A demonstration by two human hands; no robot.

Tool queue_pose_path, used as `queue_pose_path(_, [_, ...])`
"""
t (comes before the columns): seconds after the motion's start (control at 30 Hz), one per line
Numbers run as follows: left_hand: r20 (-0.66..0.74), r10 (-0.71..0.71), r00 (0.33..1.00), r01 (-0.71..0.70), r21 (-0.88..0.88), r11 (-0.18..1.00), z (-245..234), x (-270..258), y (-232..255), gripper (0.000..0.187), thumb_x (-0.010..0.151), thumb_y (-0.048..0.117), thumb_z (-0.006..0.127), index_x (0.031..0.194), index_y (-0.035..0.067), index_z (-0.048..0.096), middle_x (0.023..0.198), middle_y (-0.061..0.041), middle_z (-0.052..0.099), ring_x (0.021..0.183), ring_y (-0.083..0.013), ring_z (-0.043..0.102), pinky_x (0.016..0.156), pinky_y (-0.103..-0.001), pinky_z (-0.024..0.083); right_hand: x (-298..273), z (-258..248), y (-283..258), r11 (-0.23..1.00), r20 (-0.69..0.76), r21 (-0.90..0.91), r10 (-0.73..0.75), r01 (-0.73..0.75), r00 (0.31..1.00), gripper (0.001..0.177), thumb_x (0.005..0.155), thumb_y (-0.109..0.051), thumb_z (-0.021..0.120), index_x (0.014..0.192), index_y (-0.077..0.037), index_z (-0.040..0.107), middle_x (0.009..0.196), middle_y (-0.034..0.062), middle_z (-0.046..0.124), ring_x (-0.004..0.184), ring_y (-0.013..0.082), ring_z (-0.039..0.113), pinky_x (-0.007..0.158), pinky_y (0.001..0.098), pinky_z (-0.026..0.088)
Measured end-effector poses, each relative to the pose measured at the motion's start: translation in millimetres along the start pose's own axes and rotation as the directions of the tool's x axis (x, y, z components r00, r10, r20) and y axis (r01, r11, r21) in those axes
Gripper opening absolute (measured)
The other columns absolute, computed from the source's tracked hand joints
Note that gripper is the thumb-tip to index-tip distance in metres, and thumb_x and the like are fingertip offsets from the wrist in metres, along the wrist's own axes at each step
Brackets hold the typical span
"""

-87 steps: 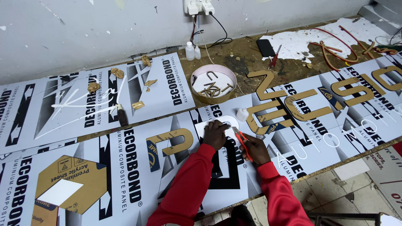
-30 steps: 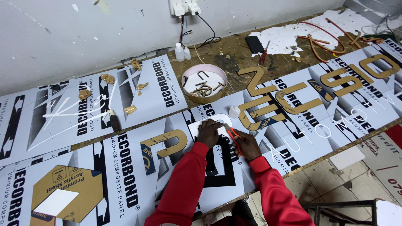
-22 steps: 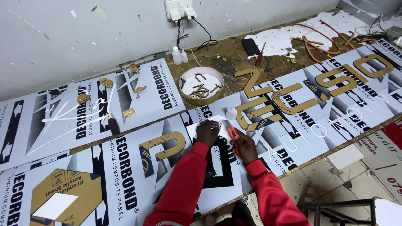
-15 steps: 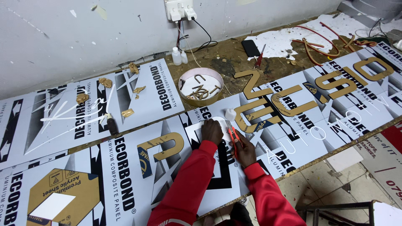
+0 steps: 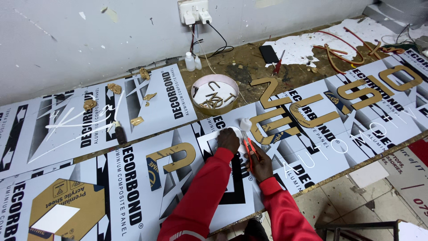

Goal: The person assembles a large letter R by applying glue to the edges of a cardboard template and attaching a black plastic backing. They then apply glue to the edges of the black backing and attach a white plastic front piece to complete the letter.

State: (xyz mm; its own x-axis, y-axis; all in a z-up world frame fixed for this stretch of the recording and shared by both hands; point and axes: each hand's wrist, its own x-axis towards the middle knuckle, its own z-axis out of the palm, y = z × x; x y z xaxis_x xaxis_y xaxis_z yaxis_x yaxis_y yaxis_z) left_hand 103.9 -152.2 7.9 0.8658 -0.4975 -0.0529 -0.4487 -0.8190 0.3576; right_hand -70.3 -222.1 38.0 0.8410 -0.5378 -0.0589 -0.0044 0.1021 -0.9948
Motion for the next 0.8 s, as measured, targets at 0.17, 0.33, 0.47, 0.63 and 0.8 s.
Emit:
queue_pose_path(0.17, [0.057,0.262,0.963,-0.267,0.277,0.923,19.5,20.4,-34.5,0.027,0.087,0.016,0.067,0.101,-0.005,0.075,0.105,-0.027,0.065,0.103,-0.0392,0.064,0.086,-0.044,0.057,1.2,0.2,2.6,1.000,-0.010,0.014,-0.012,0.012,1.000,0.042,0.104,-0.010,0.055,0.145,-0.014,0.060,0.085,0.0233,0.071,0.056,0.0251,0.069,0.042,0.0316,0.063])
queue_pose_path(0.33, [-0.308,0.118,0.944,-0.219,-0.316,0.923,1.3,0.2,-39.9,0.021,0.091,0.013,0.054,0.092,-0.007,0.062,0.093,-0.030,0.058,0.097,-0.0483,0.061,0.084,-0.054,0.053,0.8,4.0,-3.3,1.000,-0.012,0.002,-0.015,0.015,1.000,0.042,0.103,-0.007,0.056,0.144,-0.014,0.061,0.085,0.0233,0.072,0.056,0.0242,0.069,0.041,0.0309,0.062])
queue_pose_path(0.47, [-0.071,0.023,0.997,-0.033,-0.139,0.990,1.6,5.0,-18.3,0.041,0.095,0.032,0.061,0.112,-0.005,0.064,0.117,-0.028,0.062,0.111,-0.0413,0.063,0.091,-0.048,0.056,-1.0,2.4,-3.1,1.000,-0.017,-0.001,-0.007,0.007,1.000,0.043,0.103,-0.008,0.056,0.144,-0.016,0.061,0.086,0.0242,0.072,0.056,0.0244,0.069,0.041,0.0308,0.062])
queue_pose_path(0.63, [0.101,-0.004,0.995,0.011,-0.066,0.998,12.1,29.6,-16.3,0.030,0.094,0.027,0.065,0.102,0.000,0.074,0.107,-0.026,0.066,0.105,-0.0396,0.066,0.083,-0.050,0.060,1.0,2.0,1.2,1.000,-0.012,-0.006,-0.019,0.019,1.000,0.043,0.103,-0.008,0.054,0.145,-0.013,0.059,0.085,0.0233,0.071,0.055,0.0234,0.068,0.042,0.0297,0.062])
queue_pose_path(0.8, [0.139,-0.030,0.990,0.047,-0.121,0.991,5.4,26.1,-12.2,0.025,0.094,0.021,0.064,0.099,-0.001,0.075,0.096,-0.024,0.069,0.095,-0.0370,0.071,0.077,-0.046,0.061,0.5,2.1,1.1,0.999,-0.008,0.011,-0.036,0.036,0.999,0.042,0.103,-0.009,0.055,0.144,-0.013,0.060,0.085,0.0227,0.072,0.055,0.0235,0.069,0.041,0.0300,0.063])
